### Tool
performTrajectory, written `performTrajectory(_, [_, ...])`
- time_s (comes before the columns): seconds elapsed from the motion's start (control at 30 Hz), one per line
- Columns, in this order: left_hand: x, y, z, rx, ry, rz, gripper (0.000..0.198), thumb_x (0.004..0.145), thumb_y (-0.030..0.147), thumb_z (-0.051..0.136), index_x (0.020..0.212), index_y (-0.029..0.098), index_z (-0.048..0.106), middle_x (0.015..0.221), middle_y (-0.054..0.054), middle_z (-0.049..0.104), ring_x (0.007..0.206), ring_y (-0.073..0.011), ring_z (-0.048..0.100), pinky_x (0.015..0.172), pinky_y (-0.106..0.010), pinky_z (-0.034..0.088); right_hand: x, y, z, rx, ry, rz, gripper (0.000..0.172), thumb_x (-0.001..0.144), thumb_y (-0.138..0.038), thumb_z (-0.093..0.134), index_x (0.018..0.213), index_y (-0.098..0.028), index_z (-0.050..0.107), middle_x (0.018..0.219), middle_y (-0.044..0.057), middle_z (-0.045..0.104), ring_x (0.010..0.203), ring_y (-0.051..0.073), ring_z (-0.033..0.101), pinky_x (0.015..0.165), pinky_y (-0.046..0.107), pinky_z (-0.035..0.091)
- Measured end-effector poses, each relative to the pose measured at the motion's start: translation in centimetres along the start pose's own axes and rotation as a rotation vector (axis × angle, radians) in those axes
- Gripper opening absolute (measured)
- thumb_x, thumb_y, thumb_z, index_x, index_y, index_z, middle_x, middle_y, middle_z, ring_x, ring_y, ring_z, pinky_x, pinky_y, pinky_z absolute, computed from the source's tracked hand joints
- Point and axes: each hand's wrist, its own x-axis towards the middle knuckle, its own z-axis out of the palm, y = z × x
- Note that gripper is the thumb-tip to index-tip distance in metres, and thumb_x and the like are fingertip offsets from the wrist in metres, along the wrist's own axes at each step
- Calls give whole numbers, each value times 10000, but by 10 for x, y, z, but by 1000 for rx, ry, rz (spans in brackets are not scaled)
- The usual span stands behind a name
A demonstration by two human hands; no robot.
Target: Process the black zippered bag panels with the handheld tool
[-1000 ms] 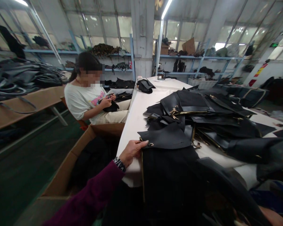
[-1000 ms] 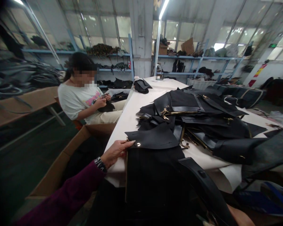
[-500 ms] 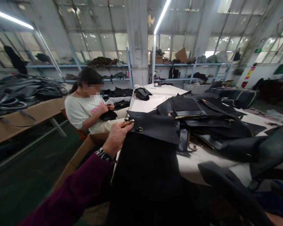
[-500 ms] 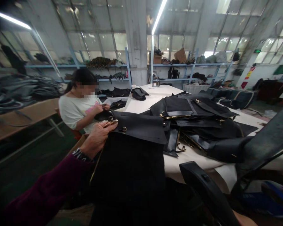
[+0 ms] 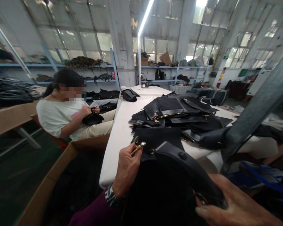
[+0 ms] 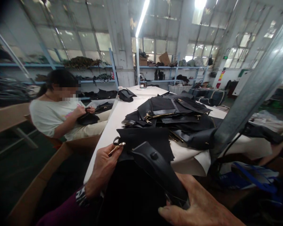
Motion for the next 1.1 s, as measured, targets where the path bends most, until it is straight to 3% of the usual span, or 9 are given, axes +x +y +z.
performTrajectory(0.2, [-12, -6, 7, 77, -16, 43, 291, 845, 375, 488, 648, 168, 547, 598, 17, 498, 604, -138, 424, 568, -235, 324, 9, 9, 12, -23, -26, -35, 232, 747, -306, 645, 959, -211, 644, 796, -3, 655, 700, 175, 607, 540, 200, 464])
performTrajectory(0.33, [-17, -10, 10, 84, -35, 48, 292, 854, 370, 481, 630, 183, 511, 582, 23, 474, 605, -141, 429, 578, -238, 321, 10, 16, 17, -25, -11, -31, 357, 762, -285, 653, 1106, -212, 597, 914, 4, 665, 807, 184, 627, 636, 205, 499])
performTrajectory(0.4, [-19, -12, 12, 81, -44, 39, 284, 853, 365, 477, 640, 183, 518, 588, 22, 485, 594, -139, 427, 561, -236, 313, 12, 16, 17, -22, 24, -4, 381, 796, -352, 637, 1138, -199, 571, 948, 19, 654, 718, 160, 626, 576, 208, 496])
performTrajectory(0.57, [-19, -15, 13, 44, -32, 5, 286, 847, 375, 475, 645, 181, 534, 618, 10, 528, 616, -147, 444, 577, -235, 333, 11, 12, 3, -156, 98, 9, 269, 821, -440, 583, 863, -175, 600, 584, -31, 582, 482, 127, 541, 466, 218, 438])
performTrajectory(0.63, [-17, -17, 13, 47, -24, 2, 297, 850, 381, 469, 636, 182, 520, 635, 6, 535, 631, -148, 445, 595, -236, 344, 6, 11, -1, -192, 98, 20, 217, 818, -405, 588, 808, -189, 609, 593, -27, 596, 541, 147, 573, 506, 225, 460])
performTrajectory(0.7, [-17, -17, 12, 47, -30, -5, 296, 852, 384, 466, 643, 181, 519, 644, 5, 535, 634, -146, 441, 604, -237, 348, 0, 13, -2, -171, 82, 54, 207, 805, -365, 618, 936, -206, 638, 787, -2, 668, 702, 181, 633, 595, 236, 508])
performTrajectory(0.87, [-23, -18, 15, 73, -42, 13, 282, 854, 375, 464, 679, 172, 552, 626, 14, 500, 612, -137, 418, 578, -237, 334, -1, 20, 12, -10, 35, 69, 502, 756, -368, 695, 1224, -244, 564, 1082, 22, 656, 997, 249, 614, 751, 251, 533])
performTrajectory(1.0, [-25, -21, 13, 101, -49, 45, 291, 852, 367, 469, 646, 174, 542, 600, 16, 495, 601, -138, 438, 566, -238, 335, 10, 19, 16, 26, -30, -18, 339, 768, -315, 673, 1078, -193, 608, 919, 5, 664, 819, 186, 624, 629, 211, 496])
performTrajectory(1.1, [-8, -17, -4, 143, 27, 86, 269, 830, 363, 499, 666, 167, 583, 610, 8, 547, 619, -149, 486, 562, -238, 351, 13, 16, 9, -26, 39, -43, 197, 800, -342, 608, 886, -165, 596, 650, -29, 601, 586, 129, 558, 499, 197, 422])
